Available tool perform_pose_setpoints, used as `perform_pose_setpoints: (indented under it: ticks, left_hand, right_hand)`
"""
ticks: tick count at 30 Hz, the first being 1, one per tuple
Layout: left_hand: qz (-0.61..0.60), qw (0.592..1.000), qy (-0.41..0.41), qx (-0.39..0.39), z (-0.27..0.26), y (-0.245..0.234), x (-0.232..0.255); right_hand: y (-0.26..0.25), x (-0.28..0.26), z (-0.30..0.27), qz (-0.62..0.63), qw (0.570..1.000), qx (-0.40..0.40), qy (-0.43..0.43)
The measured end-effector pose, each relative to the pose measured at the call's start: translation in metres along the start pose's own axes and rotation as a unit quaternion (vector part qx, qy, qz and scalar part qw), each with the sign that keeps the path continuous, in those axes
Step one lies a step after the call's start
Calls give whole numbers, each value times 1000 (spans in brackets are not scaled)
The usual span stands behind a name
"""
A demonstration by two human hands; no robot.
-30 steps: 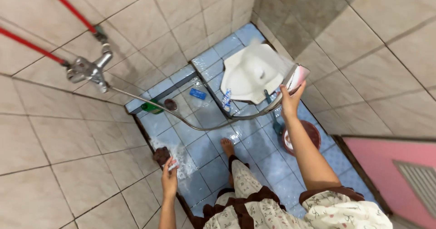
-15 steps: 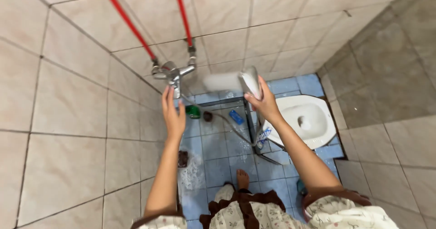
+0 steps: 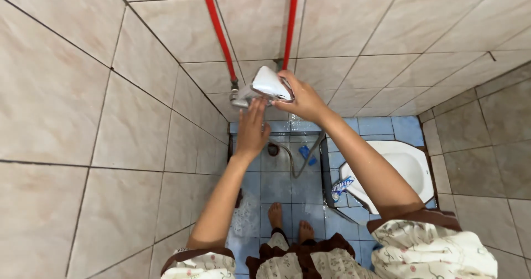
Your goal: Cleaning bathroom tiles and a squat toilet using water and a brush.
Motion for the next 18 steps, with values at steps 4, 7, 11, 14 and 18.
perform_pose_setpoints:
  ticks: [4,7,11,14,18]
  left_hand:
    - [32,998,20,-44,2,2,-14]
    - [48,995,52,-69,-9,-6,-6]
    - [27,994,91,-56,-20,-8,-12]
    - [-21,995,91,-19,-33,-10,-27]
    - [-153,985,-43,64,-61,0,-68]
  right_hand:
    - [29,8,53,-83,983,3,-164]
    - [50,-11,82,-124,981,-42,-139]
    - [88,10,122,-158,975,-105,-115]
    - [109,32,141,-168,971,-145,-86]
    - [112,45,152,-142,980,-134,-31]
Point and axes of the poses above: each hand's wrist, its own z-axis towards the middle knuckle, its own y-axis out of the palm, x = y × z, the point moved 3 cm from there along z, towards the middle knuckle, and after that the axes turned 1 degree about -y, right-handed, at the moved point
